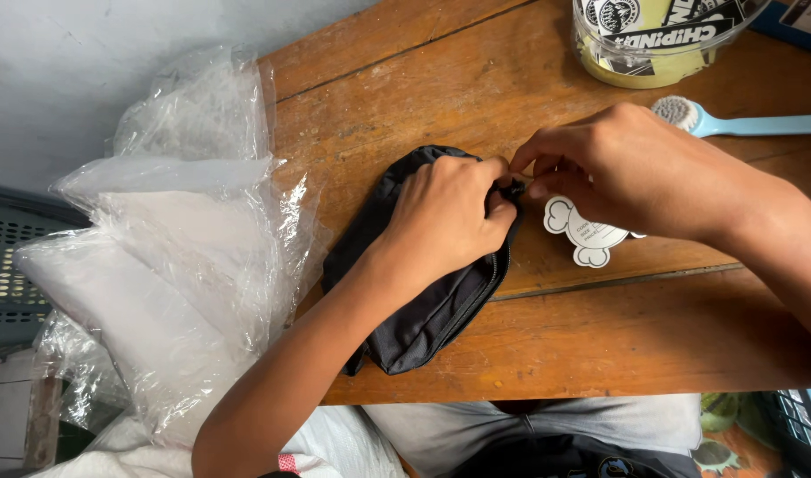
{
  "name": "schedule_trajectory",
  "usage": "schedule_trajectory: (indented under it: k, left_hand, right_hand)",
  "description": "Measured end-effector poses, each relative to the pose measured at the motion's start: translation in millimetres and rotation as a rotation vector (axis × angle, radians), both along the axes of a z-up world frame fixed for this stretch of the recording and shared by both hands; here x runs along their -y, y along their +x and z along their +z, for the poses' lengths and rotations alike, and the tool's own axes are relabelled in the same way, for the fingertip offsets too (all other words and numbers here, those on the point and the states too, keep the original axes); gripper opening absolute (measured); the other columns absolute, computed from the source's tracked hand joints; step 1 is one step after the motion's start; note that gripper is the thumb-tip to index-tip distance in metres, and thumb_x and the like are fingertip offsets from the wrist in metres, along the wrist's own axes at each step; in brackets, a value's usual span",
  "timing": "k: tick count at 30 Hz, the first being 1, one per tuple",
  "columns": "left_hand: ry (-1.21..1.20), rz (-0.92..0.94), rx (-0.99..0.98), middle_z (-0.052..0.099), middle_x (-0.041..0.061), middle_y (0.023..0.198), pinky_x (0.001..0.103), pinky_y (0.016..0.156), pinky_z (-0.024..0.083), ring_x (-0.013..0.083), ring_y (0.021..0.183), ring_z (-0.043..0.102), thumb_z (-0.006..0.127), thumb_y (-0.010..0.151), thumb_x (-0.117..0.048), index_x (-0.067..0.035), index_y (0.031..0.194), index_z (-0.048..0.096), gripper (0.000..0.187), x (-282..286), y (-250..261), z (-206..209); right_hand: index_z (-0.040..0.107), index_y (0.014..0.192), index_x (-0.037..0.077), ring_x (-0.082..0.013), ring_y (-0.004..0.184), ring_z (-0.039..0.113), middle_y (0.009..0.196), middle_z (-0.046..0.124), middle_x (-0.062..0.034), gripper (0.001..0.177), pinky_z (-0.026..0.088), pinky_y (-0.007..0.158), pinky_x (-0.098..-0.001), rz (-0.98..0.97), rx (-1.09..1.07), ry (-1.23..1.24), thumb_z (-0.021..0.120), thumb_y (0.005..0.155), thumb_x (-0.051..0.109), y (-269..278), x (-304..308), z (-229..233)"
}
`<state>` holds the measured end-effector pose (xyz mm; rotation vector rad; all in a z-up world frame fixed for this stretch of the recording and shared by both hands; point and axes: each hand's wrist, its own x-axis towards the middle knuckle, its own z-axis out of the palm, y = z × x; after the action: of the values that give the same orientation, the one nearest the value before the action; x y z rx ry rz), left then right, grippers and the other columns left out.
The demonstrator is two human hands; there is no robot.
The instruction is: The person attaches a strap to a black pouch using a metal clasp. They then attach a decorative keychain to the pouch's zipper. Finally, they use a brush to clean the pouch and a feather duster to clean the table surface.
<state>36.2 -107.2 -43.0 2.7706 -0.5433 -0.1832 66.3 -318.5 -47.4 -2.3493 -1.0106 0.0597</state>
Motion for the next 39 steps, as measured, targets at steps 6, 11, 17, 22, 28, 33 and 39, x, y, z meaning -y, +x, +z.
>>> schedule_trajectory:
  k: [6,11,17,22,28,33,39]
  left_hand:
    - [-0.203,-0.057,0.21,0.072,0.015,0.076,0.052,0.056,0.046,0.0433,0.068,0.065,0.057,0.085,-0.007,-0.007,0.091,0.064,0.009,-8,3,-25]
    - [-0.284,-0.073,0.219,0.079,0.016,0.092,0.045,0.07,0.055,0.0358,0.081,0.075,0.057,0.086,-0.005,-0.002,0.103,0.073,0.023,-12,1,-26]
    - [-0.245,-0.091,0.097,0.077,0.017,0.084,0.048,0.072,0.051,0.0419,0.076,0.07,0.057,0.087,-0.012,-0.008,0.098,0.072,0.019,-13,6,-9]
    - [-0.228,-0.047,-0.03,0.062,0.006,0.054,0.042,0.063,0.046,0.033,0.054,0.056,0.06,0.08,-0.007,-0.01,0.093,0.069,0.016,-12,9,-4]
    - [-0.171,-0.052,0.086,0.076,0.019,0.084,0.052,0.068,0.049,0.0438,0.078,0.068,0.059,0.089,-0.012,-0.01,0.097,0.071,0.014,-8,1,-11]
    - [0.005,0.017,0.144,0.073,0.02,0.079,0.06,0.058,0.047,0.0509,0.072,0.065,0.061,0.093,-0.022,-0.016,0.099,0.076,0.017,0,-4,-14]
    - [-0.054,-0.061,0.268,0.047,0.015,0.095,0.058,0.042,0.045,0.0452,0.062,0.06,0.062,0.093,-0.01,-0.004,0.091,0.052,0.011,1,-9,-25]
  right_hand:
    - [0.072,0.12,0.017,-0.018,0.064,0.076,0.086,0.084,0.0025,0.03,0.057,0.068,-0.0337,-0.039,-0.141,-0.022,0.072,0.09,0.019,9,4,-4]
    - [0.073,0.123,0.019,-0.0274,0.081,0.076,0.099,0.081,-0.0005,0.035,0.055,0.069,-0.0436,-0.029,0.017,-0.061,0.071,0.089,0.02,7,2,-11]
    - [0.081,0.1,0.023,-0.0278,0.073,0.071,0.09,0.078,0.0032,0.023,0.051,0.06,-0.045,-0.039,0.097,0.006,0.07,0.086,0.009,3,-2,-12]
    - [0.078,0.106,0.035,-0.031,0.082,0.072,0.094,0.077,0.0071,0.023,0.052,0.055,-0.0518,-0.111,0.116,-0.202,0.067,0.09,0.022,1,-6,-17]
    - [0.074,0.109,0.047,-0.0287,0.084,0.075,0.096,0.077,0.0099,0.021,0.057,0.059,-0.0491,-0.18,0.143,-0.381,0.063,0.094,0.037,1,-10,-24]
    - [0.074,0.105,0.046,-0.0275,0.084,0.074,0.094,0.075,0.0101,0.018,0.058,0.057,-0.0484,-0.17,0.192,-0.4,0.06,0.096,0.039,1,-10,-26]
    - [0.073,0.104,0.041,-0.0257,0.089,0.074,0.094,0.074,0.0103,0.016,0.057,0.057,-0.048,-0.17,0.202,-0.428,0.06,0.096,0.042,1,-11,-29]
